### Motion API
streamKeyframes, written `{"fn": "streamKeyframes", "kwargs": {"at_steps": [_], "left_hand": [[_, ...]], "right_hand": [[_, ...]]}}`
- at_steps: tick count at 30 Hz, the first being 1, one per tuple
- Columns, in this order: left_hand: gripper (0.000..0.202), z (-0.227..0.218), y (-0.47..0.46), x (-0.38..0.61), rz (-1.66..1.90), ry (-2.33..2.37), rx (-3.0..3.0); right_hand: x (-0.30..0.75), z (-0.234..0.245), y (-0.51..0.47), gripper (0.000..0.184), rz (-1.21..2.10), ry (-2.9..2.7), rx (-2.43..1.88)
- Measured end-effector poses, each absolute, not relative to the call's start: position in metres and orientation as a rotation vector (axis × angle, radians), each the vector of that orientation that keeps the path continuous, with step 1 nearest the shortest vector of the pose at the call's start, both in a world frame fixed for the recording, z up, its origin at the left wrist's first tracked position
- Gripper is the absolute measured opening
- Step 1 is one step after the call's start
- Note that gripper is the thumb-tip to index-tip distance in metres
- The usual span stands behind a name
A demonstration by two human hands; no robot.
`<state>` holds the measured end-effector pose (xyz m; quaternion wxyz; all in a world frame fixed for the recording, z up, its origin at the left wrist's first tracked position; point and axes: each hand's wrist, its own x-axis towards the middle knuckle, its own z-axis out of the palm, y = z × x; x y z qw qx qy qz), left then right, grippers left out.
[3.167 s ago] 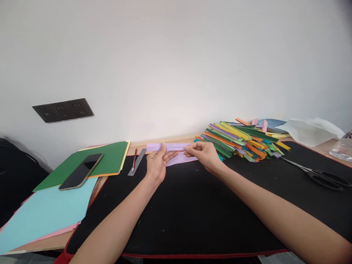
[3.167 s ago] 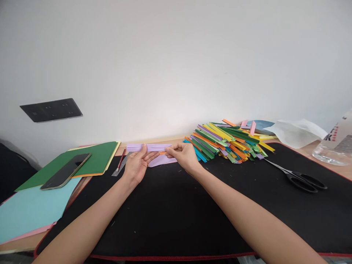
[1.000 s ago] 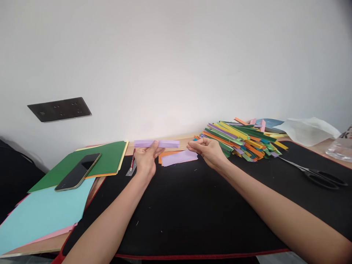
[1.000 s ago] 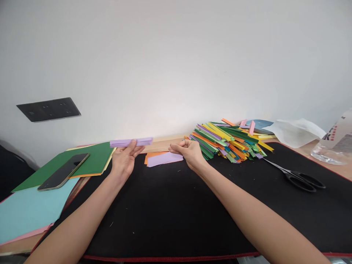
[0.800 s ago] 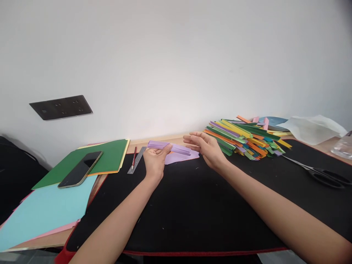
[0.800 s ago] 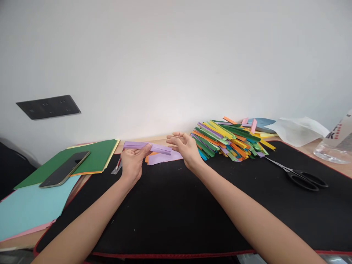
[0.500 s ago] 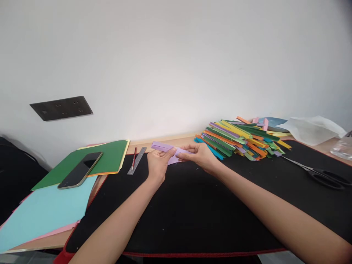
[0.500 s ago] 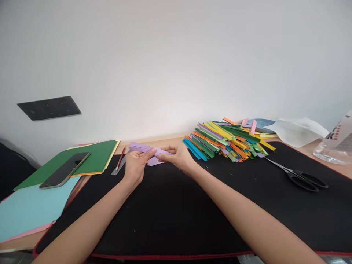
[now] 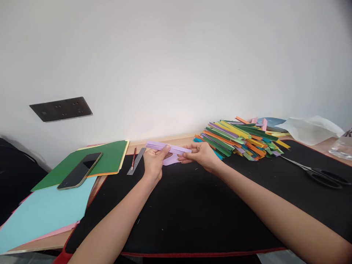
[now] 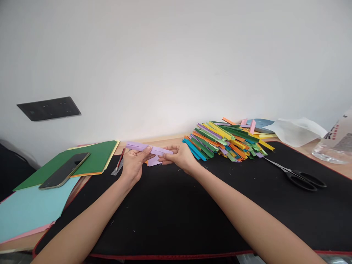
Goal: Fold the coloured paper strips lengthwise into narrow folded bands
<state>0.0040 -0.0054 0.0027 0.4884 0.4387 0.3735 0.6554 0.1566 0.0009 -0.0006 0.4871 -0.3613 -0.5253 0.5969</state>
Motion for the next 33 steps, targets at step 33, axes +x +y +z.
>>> {"fn": "streamKeyframes", "kwargs": {"at_steps": [33], "left_hand": [[0.017, 0.022, 0.006, -0.020, 1.492, 0.886, 0.907]], "right_hand": [[0.177, -0.005, 0.013, 0.037, 1.619, -1.258, -0.760]]}}
